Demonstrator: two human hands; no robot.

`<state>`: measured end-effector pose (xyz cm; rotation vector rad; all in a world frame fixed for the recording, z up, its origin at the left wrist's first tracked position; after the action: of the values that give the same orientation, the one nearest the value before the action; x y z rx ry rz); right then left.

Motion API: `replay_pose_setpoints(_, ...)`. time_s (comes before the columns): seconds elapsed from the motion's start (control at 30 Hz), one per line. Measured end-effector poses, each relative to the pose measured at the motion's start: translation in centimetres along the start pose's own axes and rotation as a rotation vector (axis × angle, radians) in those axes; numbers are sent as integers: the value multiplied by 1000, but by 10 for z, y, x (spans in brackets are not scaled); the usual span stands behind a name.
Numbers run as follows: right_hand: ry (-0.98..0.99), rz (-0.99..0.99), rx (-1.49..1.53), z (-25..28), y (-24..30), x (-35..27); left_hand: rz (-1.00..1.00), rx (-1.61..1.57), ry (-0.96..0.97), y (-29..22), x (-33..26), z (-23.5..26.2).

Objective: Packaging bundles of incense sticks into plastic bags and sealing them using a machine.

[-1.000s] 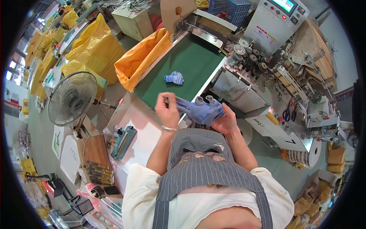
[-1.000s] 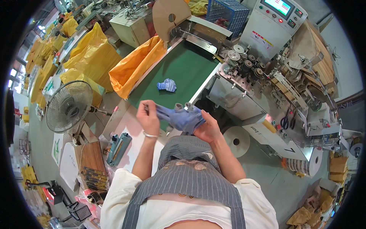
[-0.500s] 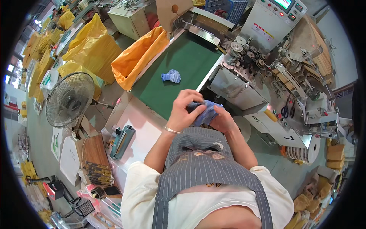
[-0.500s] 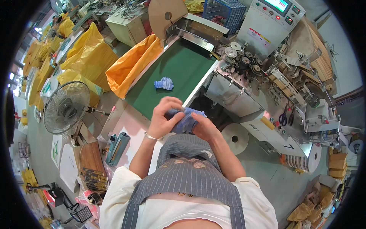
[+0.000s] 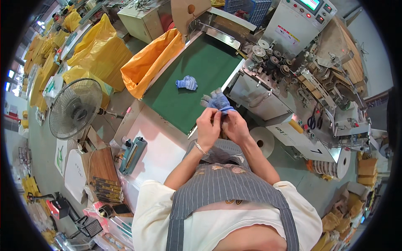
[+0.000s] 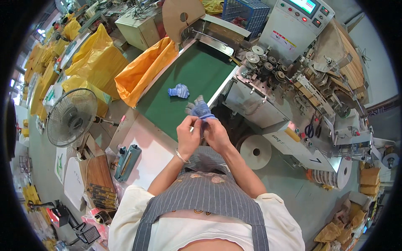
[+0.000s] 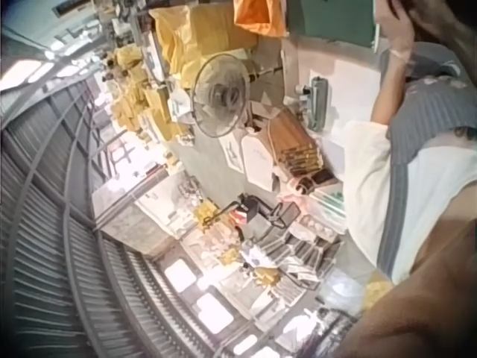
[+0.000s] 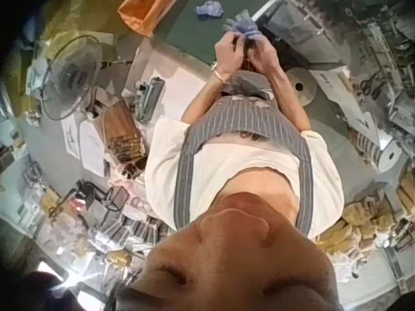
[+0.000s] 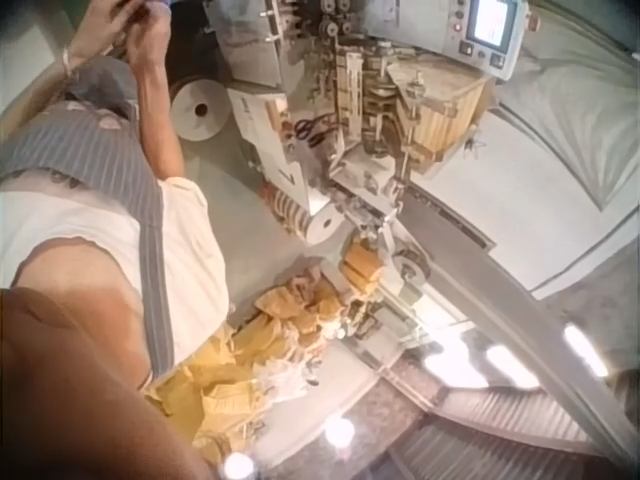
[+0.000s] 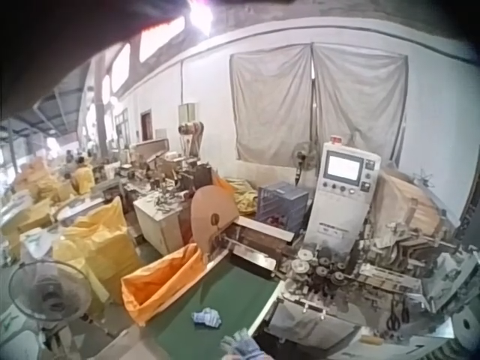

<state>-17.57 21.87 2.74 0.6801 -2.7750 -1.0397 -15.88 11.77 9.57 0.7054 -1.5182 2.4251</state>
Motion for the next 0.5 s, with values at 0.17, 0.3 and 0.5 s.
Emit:
replay_pose_setpoints(0.17,-235,-95,30,-17,3,14,236,-461,224,-8,-17,-15)
replay_pose_setpoints(0.3,21,-129,560,-12,-2,22,89,-388,279,-19,-23,-16)
replay_pose_setpoints(0.5,14,-45,417,-58,37,8,252,-529,422,-12,-25,-10)
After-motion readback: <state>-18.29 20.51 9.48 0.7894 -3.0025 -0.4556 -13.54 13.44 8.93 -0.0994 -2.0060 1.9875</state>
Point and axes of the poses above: each hand's wrist, its own x-axis towards the middle knuckle, its own z-axis out of the back of the hand, y = z × x, the point moved 7 cm from there along x, towards the middle knuckle, and after that the axes turned 1 degree about -x, right-handed, at the moved point
